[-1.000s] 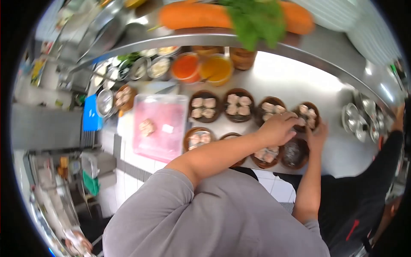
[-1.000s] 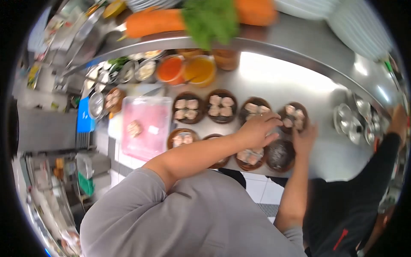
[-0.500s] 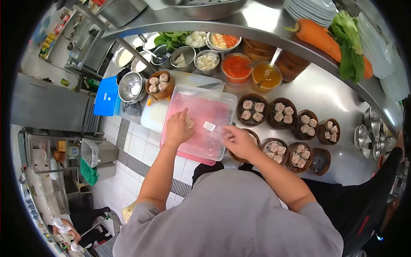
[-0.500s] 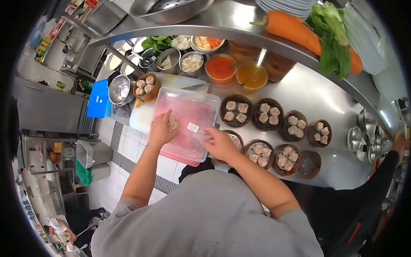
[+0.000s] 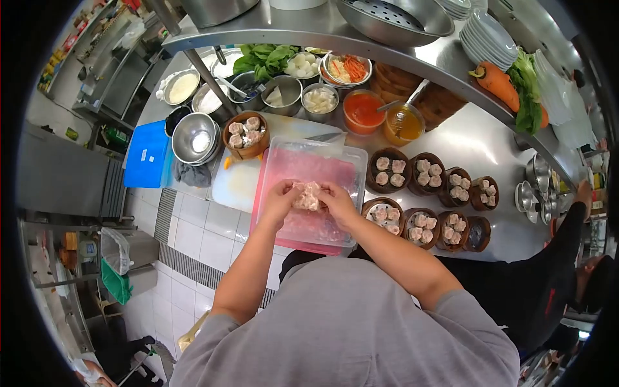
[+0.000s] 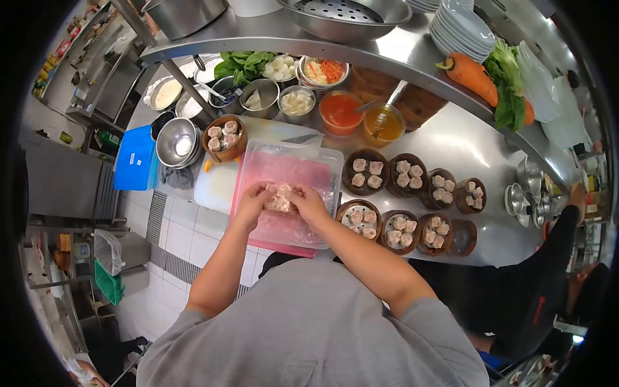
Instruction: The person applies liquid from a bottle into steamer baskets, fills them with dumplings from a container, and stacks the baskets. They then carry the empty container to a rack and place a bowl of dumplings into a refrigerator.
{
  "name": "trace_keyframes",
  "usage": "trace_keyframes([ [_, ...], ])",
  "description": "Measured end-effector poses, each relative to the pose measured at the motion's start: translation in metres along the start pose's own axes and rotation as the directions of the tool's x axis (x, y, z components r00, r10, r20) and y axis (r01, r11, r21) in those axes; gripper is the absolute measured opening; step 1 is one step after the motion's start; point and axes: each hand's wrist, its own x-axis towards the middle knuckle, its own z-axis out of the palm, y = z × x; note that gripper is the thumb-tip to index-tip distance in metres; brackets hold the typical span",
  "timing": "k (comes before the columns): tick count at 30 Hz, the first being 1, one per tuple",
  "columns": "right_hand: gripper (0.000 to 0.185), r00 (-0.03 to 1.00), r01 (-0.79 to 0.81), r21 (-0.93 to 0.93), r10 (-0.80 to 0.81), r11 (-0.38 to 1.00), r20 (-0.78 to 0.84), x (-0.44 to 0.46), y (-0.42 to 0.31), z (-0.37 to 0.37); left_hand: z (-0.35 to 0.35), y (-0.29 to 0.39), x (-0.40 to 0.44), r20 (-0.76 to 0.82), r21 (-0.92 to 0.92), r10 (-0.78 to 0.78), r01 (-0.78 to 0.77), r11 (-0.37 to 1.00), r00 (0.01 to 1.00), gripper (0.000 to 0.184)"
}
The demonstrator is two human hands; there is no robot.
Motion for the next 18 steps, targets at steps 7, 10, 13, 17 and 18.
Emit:
trace_keyframes([
  [7, 0.027, 0.938, 0.325, -0.142, -0.338, 0.935, -0.076, -0.008, 0.012, -0.012, 0.044, 0.008, 0.004, 0.086, -0.088, 0.184, -0.176, 0.980, 0.979, 0.026],
  [10, 0.028, 0.888, 0.398, -0.216, -0.434, 0.891, -0.154, -0.017, -0.003, -0.017, 0.072, 0.005, 0.003, 0.174, -0.114, 0.194, -0.176, 0.978, 0.965, 0.023],
  [13, 0.027, 0.846, 0.399, -0.322, -0.480, 0.858, -0.231, -0.031, -0.018, -0.035, 0.110, 0.004, -0.006, 0.125, 0.039, 0.275, -0.281, 0.959, 0.953, 0.024],
  [17, 0.028, 0.858, 0.357, -0.173, -0.396, 0.918, -0.328, -0.055, -0.040, -0.064, 0.151, 0.004, -0.004, 0.169, 0.003, 0.415, -0.421, 0.907, 0.894, 0.023],
  [18, 0.028, 0.887, 0.311, -0.010, -0.293, 0.950, -0.357, -0.060, -0.043, -0.073, 0.165, 0.006, -0.006, 0.169, -0.001, 0.471, -0.478, 0.878, 0.866, 0.023],
])
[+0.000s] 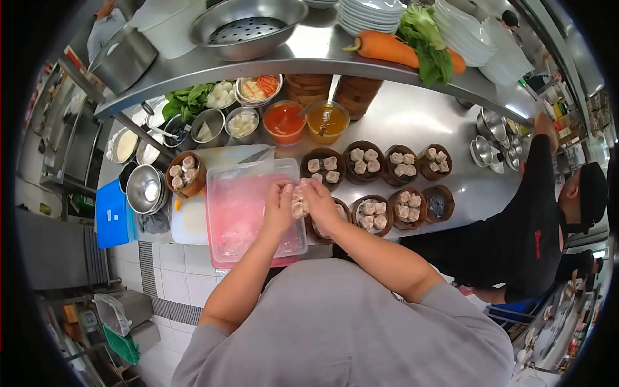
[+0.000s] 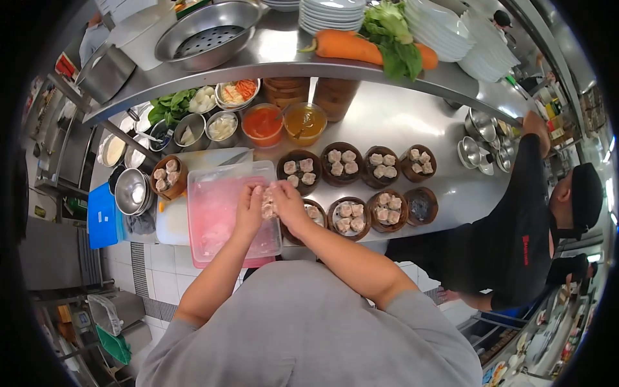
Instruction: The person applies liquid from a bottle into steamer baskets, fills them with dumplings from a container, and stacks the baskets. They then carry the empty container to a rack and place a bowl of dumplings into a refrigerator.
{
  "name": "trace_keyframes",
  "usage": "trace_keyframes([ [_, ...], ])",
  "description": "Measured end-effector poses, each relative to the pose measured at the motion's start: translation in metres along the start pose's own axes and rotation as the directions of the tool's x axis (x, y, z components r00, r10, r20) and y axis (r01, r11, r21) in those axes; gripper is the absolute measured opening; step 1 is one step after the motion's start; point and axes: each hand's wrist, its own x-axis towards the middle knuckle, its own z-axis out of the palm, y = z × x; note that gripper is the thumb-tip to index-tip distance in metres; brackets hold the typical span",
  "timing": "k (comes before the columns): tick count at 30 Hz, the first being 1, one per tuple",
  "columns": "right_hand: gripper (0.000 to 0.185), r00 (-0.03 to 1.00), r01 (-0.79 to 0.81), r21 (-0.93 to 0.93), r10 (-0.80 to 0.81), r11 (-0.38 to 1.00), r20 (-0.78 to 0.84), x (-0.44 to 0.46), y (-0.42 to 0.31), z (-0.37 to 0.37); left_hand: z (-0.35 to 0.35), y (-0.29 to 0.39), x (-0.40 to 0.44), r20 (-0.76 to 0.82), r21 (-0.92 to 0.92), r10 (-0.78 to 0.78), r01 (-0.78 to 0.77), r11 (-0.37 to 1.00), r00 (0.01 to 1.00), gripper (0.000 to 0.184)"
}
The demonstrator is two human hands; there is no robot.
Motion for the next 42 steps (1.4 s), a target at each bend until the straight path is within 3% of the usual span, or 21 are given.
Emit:
trace_keyframes([
  [1, 0.029, 0.999, -0.026, 0.152, 0.018, 0.988, 0.050, -0.002, -0.007, -0.012, 0.013, 0.003, 0.001, 0.000, 0.007, 0.064, -0.064, 0.998, 0.998, 0.023],
  [6, 0.036, 0.998, 0.042, 0.262, -0.031, 0.964, -0.047, -0.011, -0.035, -0.072, 0.080, 0.022, 0.005, 0.107, 0.070, 0.012, -0.020, 0.997, 0.994, 0.024],
  [8, 0.039, 0.980, -0.149, 0.557, 0.198, 0.817, -0.027, -0.016, -0.049, -0.105, 0.111, 0.047, 0.001, 0.121, -0.328, -0.356, 0.376, 0.867, 0.927, 0.031],
  [9, 0.041, 0.979, -0.143, 0.558, 0.200, 0.818, -0.042, -0.013, -0.046, -0.125, 0.114, 0.032, 0.006, 0.259, -0.497, -0.433, 0.504, 0.707, 0.863, 0.033],
  [10, 0.041, 0.979, -0.137, 0.567, 0.200, 0.812, -0.050, -0.014, -0.048, -0.143, 0.122, 0.032, 0.006, 0.267, -0.487, -0.437, 0.512, 0.708, 0.859, 0.033],
  [12, 0.042, 0.982, -0.076, 0.284, 0.122, 0.956, -0.146, -0.016, -0.053, -0.178, 0.142, 0.030, 0.005, 0.275, -0.602, -0.607, 0.625, 0.496, 0.746, 0.027],
  [13, 0.045, 0.975, -0.187, 0.159, 0.203, 0.969, -0.092, -0.014, -0.058, -0.199, 0.158, 0.032, 0.005, 0.208, -0.499, -0.650, 0.651, 0.571, 0.730, 0.024],
  [14, 0.045, 0.973, -0.181, 0.174, 0.202, 0.968, -0.110, -0.019, -0.059, -0.217, 0.163, 0.011, 0.008, 0.329, -0.411, -0.512, 0.608, 0.679, 0.794, 0.016],
  [16, 0.067, 0.996, 0.017, -0.271, 0.006, 0.962, 0.086, -0.036, -0.071, -0.248, 0.184, 0.014, 0.008, 0.425, 0.054, -0.470, 0.497, 0.866, 0.773, 0.024],
  [17, 0.089, 0.992, 0.018, -0.230, 0.012, 0.973, 0.129, -0.036, -0.063, -0.268, 0.194, 0.022, 0.007, 0.486, 0.266, -0.478, 0.398, 0.878, 0.732, 0.041],
  [18, 0.089, 0.994, 0.015, -0.222, 0.009, 0.975, 0.109, -0.042, -0.065, -0.283, 0.214, 0.030, 0.000, 0.618, 0.171, -0.314, 0.266, 0.949, 0.721, 0.049],
  [20, 0.087, 0.984, 0.080, -0.270, -0.034, 0.960, 0.172, -0.055, -0.075, -0.308, 0.245, 0.048, -0.004, 0.762, 0.173, 0.000, -0.204, 0.964, 0.647, 0.050],
  [21, 0.083, 0.968, -0.115, -0.227, 0.161, 0.967, 0.193, -0.068, -0.101, -0.318, 0.256, 0.050, -0.003, 0.772, 0.174, -0.004, -0.205, 0.963, 0.635, 0.050],
  [23, 0.079, 0.978, -0.113, -0.123, 0.132, 0.986, 0.159, -0.075, -0.089, -0.347, 0.276, 0.053, 0.004, 0.827, 0.328, -0.063, -0.387, 0.862, 0.559, 0.048],
  [26, 0.061, 0.995, -0.041, 0.033, 0.038, 0.999, 0.088, -0.088, -0.077, -0.381, 0.307, 0.063, 0.002, 0.801, 0.432, -0.163, -0.367, 0.824, 0.576, 0.047],
  [29, 0.045, 0.995, 0.074, -0.135, -0.065, 0.988, 0.069, -0.103, -0.081, -0.409, 0.335, 0.066, 0.002, 0.862, 0.376, -0.124, -0.457, 0.806, 0.492, 0.047],
  [33, 0.046, 0.962, 0.151, -0.140, -0.113, 0.978, 0.248, -0.108, -0.082, -0.447, 0.366, 0.055, 0.012, 0.937, 0.304, -0.167, -0.481, 0.822, 0.307, 0.048],
  [35, 0.046, 0.968, 0.148, -0.168, -0.109, 0.974, 0.224, -0.108, -0.079, -0.460, 0.382, 0.052, 0.016, 0.954, 0.294, -0.205, -0.560, 0.774, 0.217, 0.049],
  [40, 0.043, 0.988, 0.092, -0.395, -0.033, 0.914, 0.153, -0.118, -0.091, -0.473, 0.404, 0.040, 0.016, 0.925, 0.379, -0.318, -0.528, 0.760, 0.206, 0.050],
  [41, 0.043, 0.989, 0.087, -0.393, -0.030, 0.915, 0.148, -0.119, -0.085, -0.478, 0.407, 0.035, 0.016, 0.917, 0.398, -0.355, -0.469, 0.789, 0.181, 0.050],
  [42, 0.042, 0.985, 0.083, -0.251, -0.041, 0.964, 0.169, -0.119, -0.074, -0.484, 0.408, 0.027, 0.015, 0.916, 0.399, -0.361, -0.465, 0.790, 0.174, 0.050],
])
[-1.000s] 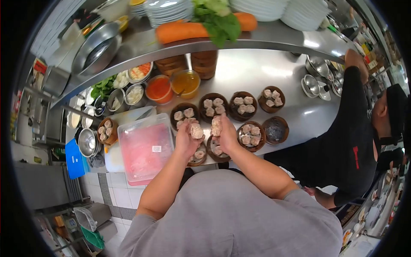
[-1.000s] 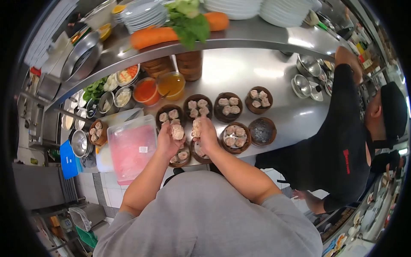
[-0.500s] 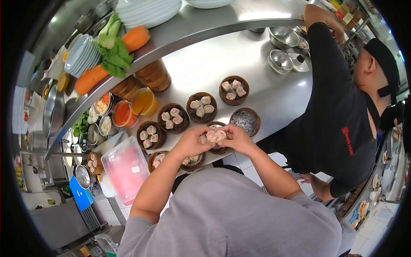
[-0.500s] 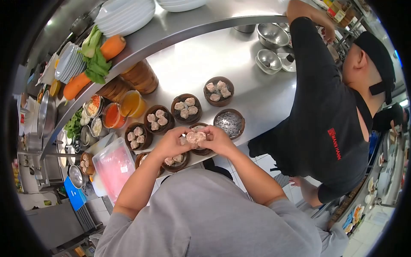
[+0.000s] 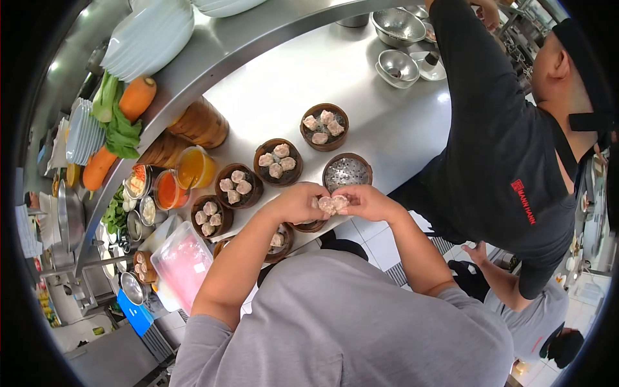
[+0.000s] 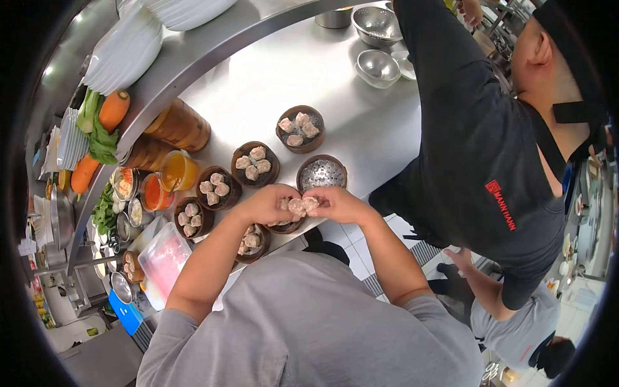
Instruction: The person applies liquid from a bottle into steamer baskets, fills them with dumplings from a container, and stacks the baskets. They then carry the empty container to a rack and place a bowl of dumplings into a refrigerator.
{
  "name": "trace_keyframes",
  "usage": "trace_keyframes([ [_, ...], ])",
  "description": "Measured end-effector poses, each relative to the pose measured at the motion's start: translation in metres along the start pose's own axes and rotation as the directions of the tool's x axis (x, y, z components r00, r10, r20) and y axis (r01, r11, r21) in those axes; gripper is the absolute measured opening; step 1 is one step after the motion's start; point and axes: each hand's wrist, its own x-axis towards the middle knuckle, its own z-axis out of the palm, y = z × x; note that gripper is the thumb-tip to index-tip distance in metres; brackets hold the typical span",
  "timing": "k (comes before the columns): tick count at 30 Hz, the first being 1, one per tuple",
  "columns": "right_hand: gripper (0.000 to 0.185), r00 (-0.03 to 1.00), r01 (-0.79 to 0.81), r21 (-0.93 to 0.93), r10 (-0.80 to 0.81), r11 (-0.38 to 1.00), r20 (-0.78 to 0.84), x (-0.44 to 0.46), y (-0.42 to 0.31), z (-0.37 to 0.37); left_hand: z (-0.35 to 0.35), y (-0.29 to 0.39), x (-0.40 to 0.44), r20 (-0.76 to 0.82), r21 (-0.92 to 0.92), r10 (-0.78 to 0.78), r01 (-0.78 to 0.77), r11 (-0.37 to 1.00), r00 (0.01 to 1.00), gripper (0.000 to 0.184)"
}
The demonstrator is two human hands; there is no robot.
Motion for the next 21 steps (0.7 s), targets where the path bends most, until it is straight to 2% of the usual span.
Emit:
trace_keyframes([
  [1, 0.041, 1.000, 0.019, 0.146, -0.022, 0.989, 0.014, -0.001, 0.012, -0.003, 0.004, -0.006, 0.005, 0.066, -0.149, -0.034, 0.044, 0.988, 0.997, 0.050],
  [2, 0.041, 1.000, 0.016, 0.150, -0.018, 0.989, 0.009, -0.001, 0.023, -0.005, 0.008, -0.011, 0.008, 0.136, -0.292, -0.059, 0.096, 0.952, 0.989, 0.050],
  [3, 0.040, 0.999, 0.033, 0.169, -0.026, 0.985, -0.041, -0.001, 0.027, -0.005, 0.011, -0.008, 0.010, 0.140, -0.291, -0.057, 0.096, 0.952, 0.988, 0.050],
  [5, 0.039, 0.995, 0.054, 0.186, -0.037, 0.981, -0.096, -0.003, 0.033, -0.003, 0.021, 0.001, 0.015, -0.152, -0.061, -0.070, 0.062, 0.996, 0.986, 0.046],
  [6, 0.039, 0.946, 0.002, -0.026, -0.010, 1.000, -0.323, -0.005, 0.017, 0.007, 0.027, 0.006, 0.018, -0.150, -0.061, -0.070, 0.061, 0.996, 0.986, 0.046],
  [7, 0.039, 0.846, -0.101, -0.215, -0.030, 0.971, -0.532, -0.007, 0.009, 0.015, 0.035, 0.012, 0.020, -0.293, -0.026, -0.128, 0.126, 0.992, 0.947, 0.045],
  [8, 0.039, 0.844, -0.103, -0.214, -0.028, 0.971, -0.535, -0.006, 0.009, 0.015, 0.040, 0.017, 0.024, -0.435, 0.001, -0.173, 0.192, 0.981, 0.884, 0.044],
  [9, 0.041, 0.755, -0.091, -0.456, -0.237, 0.886, -0.611, -0.005, 0.010, 0.014, 0.043, 0.019, 0.029, -0.515, 0.004, -0.126, 0.149, 0.989, 0.848, 0.041],
  [10, 0.043, 0.647, -0.117, -0.666, -0.452, 0.737, -0.615, -0.003, 0.012, 0.011, 0.045, 0.018, 0.035, -0.516, 0.004, -0.122, 0.145, 0.989, 0.848, 0.041],
  [11, 0.043, 0.647, -0.120, -0.666, -0.451, 0.737, -0.615, -0.001, 0.014, 0.007, 0.046, 0.015, 0.042, -0.545, 0.059, -0.087, 0.142, 0.988, 0.834, 0.041],
  [13, 0.046, 0.608, -0.164, -0.766, -0.547, 0.622, -0.575, 0.008, 0.021, -0.004, 0.049, 0.009, 0.053, -0.571, 0.108, -0.057, 0.144, 0.984, 0.819, 0.041],
  [15, 0.047, 0.633, -0.157, -0.776, -0.541, 0.610, -0.554, 0.019, 0.035, -0.014, 0.049, 0.005, 0.067, -0.503, 0.223, -0.058, 0.194, 0.955, 0.862, 0.040],
  [16, 0.048, 0.653, -0.155, -0.785, -0.534, 0.600, -0.537, 0.024, 0.040, -0.018, 0.048, 0.005, 0.073, -0.505, 0.222, -0.058, 0.194, 0.955, 0.861, 0.040],
  [18, 0.050, 0.671, -0.147, -0.777, -0.515, 0.612, -0.533, 0.032, 0.047, -0.022, 0.050, 0.006, 0.080, -0.438, 0.340, -0.133, 0.301, 0.891, 0.889, 0.044],
  [21, 0.057, 0.671, -0.138, -0.753, -0.498, 0.644, -0.549, 0.031, 0.049, -0.021, 0.051, 0.006, 0.078, -0.504, 0.350, -0.060, 0.267, 0.898, 0.862, 0.050],
])
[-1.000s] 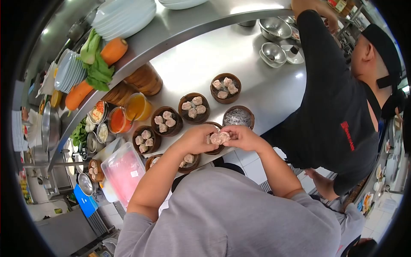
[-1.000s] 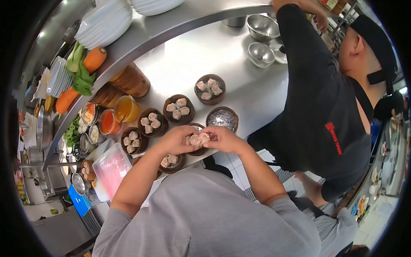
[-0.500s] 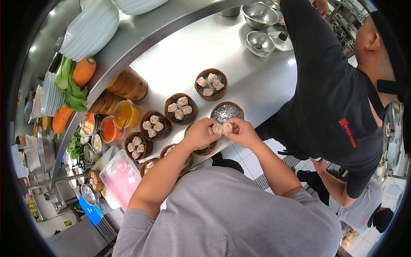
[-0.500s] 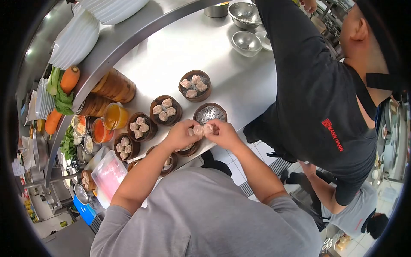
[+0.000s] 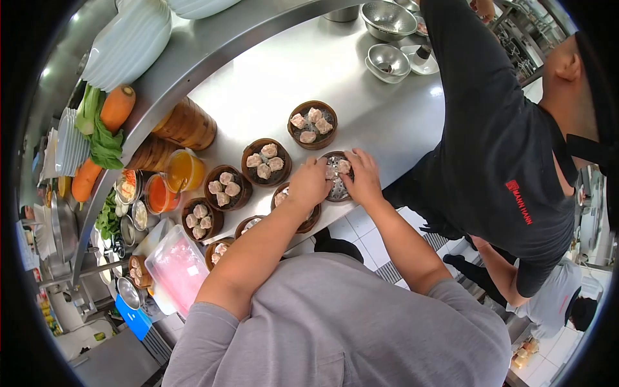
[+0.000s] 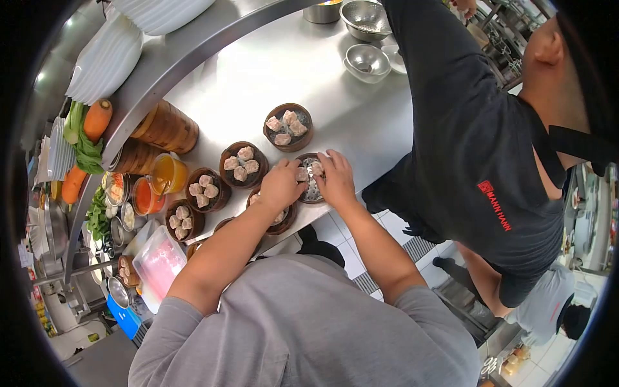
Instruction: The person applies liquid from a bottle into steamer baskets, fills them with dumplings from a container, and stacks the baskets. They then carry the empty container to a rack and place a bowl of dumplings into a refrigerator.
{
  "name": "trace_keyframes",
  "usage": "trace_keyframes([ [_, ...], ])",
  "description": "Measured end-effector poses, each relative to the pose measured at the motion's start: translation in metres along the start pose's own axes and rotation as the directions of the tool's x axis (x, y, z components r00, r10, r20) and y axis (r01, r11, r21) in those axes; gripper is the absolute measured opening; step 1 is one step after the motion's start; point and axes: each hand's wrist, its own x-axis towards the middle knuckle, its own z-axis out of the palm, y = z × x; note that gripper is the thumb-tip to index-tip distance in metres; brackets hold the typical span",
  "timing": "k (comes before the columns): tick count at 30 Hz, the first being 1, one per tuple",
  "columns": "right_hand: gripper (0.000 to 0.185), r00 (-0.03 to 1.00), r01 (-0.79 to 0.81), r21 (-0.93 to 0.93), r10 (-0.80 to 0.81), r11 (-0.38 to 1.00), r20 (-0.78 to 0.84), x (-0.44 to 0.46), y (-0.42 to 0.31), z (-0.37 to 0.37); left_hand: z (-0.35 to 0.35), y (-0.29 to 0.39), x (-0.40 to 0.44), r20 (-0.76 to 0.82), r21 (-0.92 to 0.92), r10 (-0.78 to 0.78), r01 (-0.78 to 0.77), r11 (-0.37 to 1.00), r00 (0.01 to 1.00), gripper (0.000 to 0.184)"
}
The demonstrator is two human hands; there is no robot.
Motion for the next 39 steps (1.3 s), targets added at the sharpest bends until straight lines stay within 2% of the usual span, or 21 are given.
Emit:
trace_keyframes([
  [4, 0.066, 0.998, 0.042, 0.016, -0.041, 0.999, -0.058, -0.010, -0.020, -0.019, -0.008, -0.007, 0.000, -0.063, -0.221, -0.127, 0.110, 0.969, 0.990, 0.048],
  [5, 0.066, 0.997, 0.045, 0.018, -0.044, 0.999, -0.056, -0.013, -0.033, -0.026, -0.015, -0.009, 0.003, 0.198, -0.600, -0.348, 0.394, 0.696, 0.916, 0.047],
  [6, 0.067, 0.996, -0.067, 0.268, 0.049, 0.961, 0.070, -0.017, -0.052, -0.034, -0.020, -0.010, 0.003, 0.510, -0.754, -0.396, 0.619, 0.221, 0.763, 0.045],
  [7, 0.067, 0.971, -0.203, 0.482, 0.110, 0.852, 0.214, -0.023, -0.067, -0.035, -0.022, -0.009, -0.002, 0.511, -0.753, -0.399, 0.620, 0.219, 0.762, 0.045],
  [9, 0.063, 0.964, -0.241, 0.571, 0.126, 0.785, 0.234, -0.028, -0.079, -0.029, -0.025, -0.004, -0.013, 0.549, -0.832, -0.266, 0.549, -0.081, 0.793, 0.037],
  [11, 0.056, 0.934, -0.353, 0.627, 0.229, 0.694, 0.273, -0.030, -0.073, -0.018, -0.032, -0.005, -0.019, 0.548, -0.831, -0.228, 0.555, -0.039, 0.805, 0.033],
  [13, 0.052, 0.946, -0.319, 0.687, 0.183, 0.653, 0.266, -0.033, -0.064, -0.007, -0.043, -0.007, -0.025, 0.512, -0.840, -0.248, 0.540, 0.058, 0.822, 0.028],
  [15, 0.046, 0.928, -0.373, 0.863, 0.125, 0.341, 0.352, -0.032, -0.058, -0.006, -0.045, -0.014, -0.031, 0.483, -0.849, -0.236, 0.517, 0.110, 0.843, 0.026],
  [16, 0.046, 0.928, -0.372, 0.863, 0.123, 0.342, 0.352, -0.030, -0.058, -0.010, -0.045, -0.015, -0.032, 0.454, -0.856, -0.215, 0.490, 0.163, 0.865, 0.025],
  [18, 0.042, 0.781, -0.622, 0.759, 0.223, 0.194, 0.583, -0.027, -0.061, -0.021, -0.044, -0.013, -0.038, 0.424, -0.869, -0.198, 0.459, 0.186, 0.884, 0.023],
  [20, 0.040, 0.775, -0.627, 0.769, 0.208, 0.129, 0.597, -0.026, -0.062, -0.024, -0.046, -0.013, -0.040, 0.391, -0.881, -0.183, 0.424, 0.209, 0.902, 0.022],
  [22, 0.038, 0.768, -0.631, 0.773, 0.192, 0.061, 0.611, -0.025, -0.063, -0.025, -0.044, -0.015, -0.041, 0.417, -0.907, -0.140, 0.422, 0.004, 0.898, 0.019],
  [24, 0.037, 0.774, -0.593, 0.784, 0.136, -0.183, 0.618, -0.024, -0.063, -0.023, -0.041, -0.021, -0.040, 0.427, -0.903, -0.112, 0.418, -0.093, 0.897, 0.019],
  [25, 0.037, 0.774, -0.594, 0.783, 0.134, -0.183, 0.618, -0.026, -0.061, -0.022, -0.039, -0.024, -0.040, 0.437, -0.889, -0.083, 0.417, -0.189, 0.895, 0.020],
  [27, 0.034, 0.783, -0.575, 0.769, 0.085, -0.279, 0.616, -0.025, -0.061, -0.021, -0.036, -0.026, -0.041, 0.429, -0.893, -0.081, 0.409, -0.187, 0.900, 0.020],
  [29, 0.032, 0.787, -0.573, 0.794, 0.135, -0.202, 0.602, -0.027, -0.072, -0.026, -0.036, -0.024, -0.041, 0.422, -0.896, -0.077, 0.404, -0.184, 0.903, 0.021],
  [31, 0.029, 0.790, -0.571, 0.812, 0.185, -0.123, 0.584, -0.026, -0.076, -0.027, -0.042, -0.012, -0.042, 0.345, -0.910, -0.165, 0.372, 0.182, 0.924, 0.022],
  [33, 0.028, 0.842, -0.537, 0.812, 0.209, 0.229, 0.498, -0.026, -0.071, -0.024, -0.048, 0.000, -0.044, 0.323, -0.916, -0.165, 0.352, 0.194, 0.932, 0.022],
  [35, 0.028, 0.846, -0.530, 0.823, 0.200, 0.205, 0.495, -0.026, -0.063, -0.021, -0.050, 0.003, -0.044, 0.296, -0.922, -0.164, 0.327, 0.209, 0.941, 0.022],
  [37, 0.028, 0.850, -0.522, 0.834, 0.191, 0.179, 0.491, -0.027, -0.061, -0.020, -0.053, -0.001, -0.042, 0.379, -0.924, -0.136, 0.382, -0.003, 0.915, 0.022],
  [39, 0.028, 0.849, -0.511, 0.859, 0.148, -0.016, 0.508, -0.028, -0.060, -0.020, -0.048, -0.004, -0.041, 0.387, -0.922, -0.118, 0.384, -0.053, 0.914, 0.020],
])
